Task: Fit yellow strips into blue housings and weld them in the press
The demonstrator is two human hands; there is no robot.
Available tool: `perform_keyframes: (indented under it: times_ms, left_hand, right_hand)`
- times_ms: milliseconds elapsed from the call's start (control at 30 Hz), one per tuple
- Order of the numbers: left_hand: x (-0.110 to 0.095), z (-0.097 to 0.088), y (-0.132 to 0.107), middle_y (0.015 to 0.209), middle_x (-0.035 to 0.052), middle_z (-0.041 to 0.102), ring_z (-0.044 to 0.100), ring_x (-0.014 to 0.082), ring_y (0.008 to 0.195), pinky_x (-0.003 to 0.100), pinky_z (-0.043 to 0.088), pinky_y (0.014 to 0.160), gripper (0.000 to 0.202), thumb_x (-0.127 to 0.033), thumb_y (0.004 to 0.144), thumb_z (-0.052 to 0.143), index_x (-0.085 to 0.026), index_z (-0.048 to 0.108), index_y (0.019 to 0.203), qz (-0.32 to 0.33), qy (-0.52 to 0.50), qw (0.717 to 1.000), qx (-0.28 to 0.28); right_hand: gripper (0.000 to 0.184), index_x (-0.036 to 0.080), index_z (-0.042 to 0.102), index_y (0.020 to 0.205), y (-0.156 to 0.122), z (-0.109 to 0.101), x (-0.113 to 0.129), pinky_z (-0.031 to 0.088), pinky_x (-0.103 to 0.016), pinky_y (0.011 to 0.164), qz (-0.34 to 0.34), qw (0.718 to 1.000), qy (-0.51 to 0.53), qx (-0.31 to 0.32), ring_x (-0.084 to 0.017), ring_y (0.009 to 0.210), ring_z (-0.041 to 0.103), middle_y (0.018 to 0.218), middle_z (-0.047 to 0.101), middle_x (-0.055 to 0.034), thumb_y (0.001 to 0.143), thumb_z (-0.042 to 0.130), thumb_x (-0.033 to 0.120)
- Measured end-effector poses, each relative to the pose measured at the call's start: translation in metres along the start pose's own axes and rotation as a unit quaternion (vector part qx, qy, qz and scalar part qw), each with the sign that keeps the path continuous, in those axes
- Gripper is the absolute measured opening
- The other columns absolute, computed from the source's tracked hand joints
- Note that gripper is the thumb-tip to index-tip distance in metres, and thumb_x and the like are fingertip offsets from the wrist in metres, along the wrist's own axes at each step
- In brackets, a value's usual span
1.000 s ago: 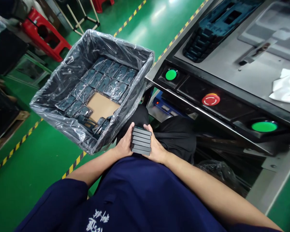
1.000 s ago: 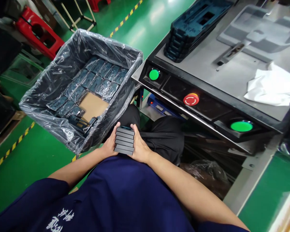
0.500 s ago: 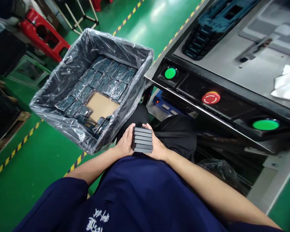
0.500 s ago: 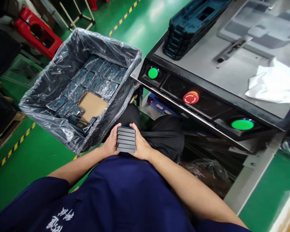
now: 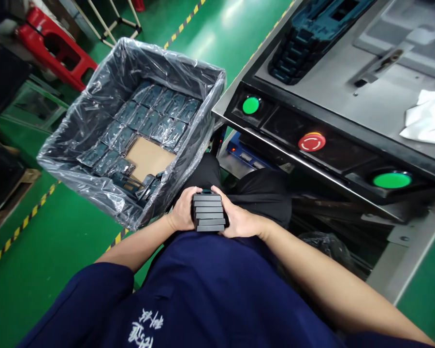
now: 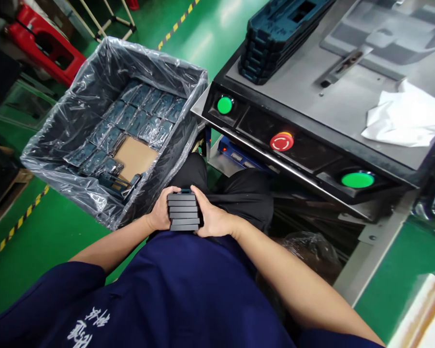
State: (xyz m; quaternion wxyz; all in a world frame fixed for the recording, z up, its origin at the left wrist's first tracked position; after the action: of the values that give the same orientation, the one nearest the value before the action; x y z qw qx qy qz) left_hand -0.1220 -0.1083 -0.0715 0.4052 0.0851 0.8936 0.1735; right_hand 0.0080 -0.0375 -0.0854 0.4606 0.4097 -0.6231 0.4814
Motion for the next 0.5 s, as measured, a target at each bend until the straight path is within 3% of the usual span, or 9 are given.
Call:
perform_keyframes:
  times_ms: [133, 200, 333, 500]
  left_hand:
    - [0.000, 0.001, -0.003, 0.129, 0.0156, 0.050, 0.055, 0.0341, 0.116, 0.055, 0.048, 0.096, 0.097, -0.039, 0.071, 0.072, -0.025, 0.017, 0.150, 0.014, 0.004, 1.000, -0.006]
    - [0.000, 0.001, -0.003, 0.130, 0.0156, 0.050, 0.054, 0.0339, 0.117, 0.055, 0.048, 0.095, 0.097, -0.039, 0.071, 0.070, -0.025, 0.016, 0.151, 0.021, 0.013, 1.000, -0.005]
    - [0.000, 0.000, -0.004, 0.129, 0.0171, 0.051, 0.053, 0.0331, 0.118, 0.054, 0.048, 0.097, 0.098, -0.036, 0.071, 0.071, -0.021, 0.018, 0.151, 0.028, 0.010, 0.999, -0.011]
    - [0.003, 0.001, -0.008, 0.131, 0.0157, 0.050, 0.053, 0.0332, 0.119, 0.054, 0.048, 0.097, 0.098, -0.037, 0.071, 0.070, -0.023, 0.016, 0.152, 0.022, 0.022, 1.000, -0.002]
  right_hand:
    - [0.128, 0.025, -0.004, 0.158, -0.002, 0.001, 0.004, 0.040, -0.048, 0.110, 0.008, 0.990, 0.129, 0.050, -0.029, 0.136, 0.045, 0.157, 0.032, -0.0149, 0.066, 0.084, 0.039]
    - [0.117, 0.024, 0.003, 0.159, 0.001, 0.003, -0.001, 0.038, -0.047, 0.112, 0.039, 0.990, 0.138, 0.015, -0.027, 0.137, 0.043, 0.155, 0.036, -0.0134, 0.073, 0.079, 0.047]
    - [0.091, 0.028, 0.022, 0.156, 0.002, 0.000, -0.011, 0.030, -0.049, 0.118, 0.109, 0.984, 0.065, -0.124, -0.026, 0.135, 0.046, 0.149, 0.044, -0.0085, 0.083, 0.067, 0.056]
    - [0.080, 0.027, 0.030, 0.155, 0.002, 0.000, -0.007, 0.023, -0.047, 0.122, 0.082, 0.987, 0.075, -0.114, -0.026, 0.144, 0.035, 0.152, 0.043, -0.0052, 0.088, 0.058, 0.060]
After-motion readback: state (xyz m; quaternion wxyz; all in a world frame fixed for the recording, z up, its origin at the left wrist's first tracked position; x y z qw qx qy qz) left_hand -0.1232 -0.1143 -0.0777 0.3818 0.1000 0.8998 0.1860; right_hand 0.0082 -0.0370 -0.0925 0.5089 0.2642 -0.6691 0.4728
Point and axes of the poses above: each hand's wrist, its own y-axis towards the middle knuckle, its own z-axis out of the palm, x = y × z, the point moved 8 cm from there along y, towards the middle knuckle
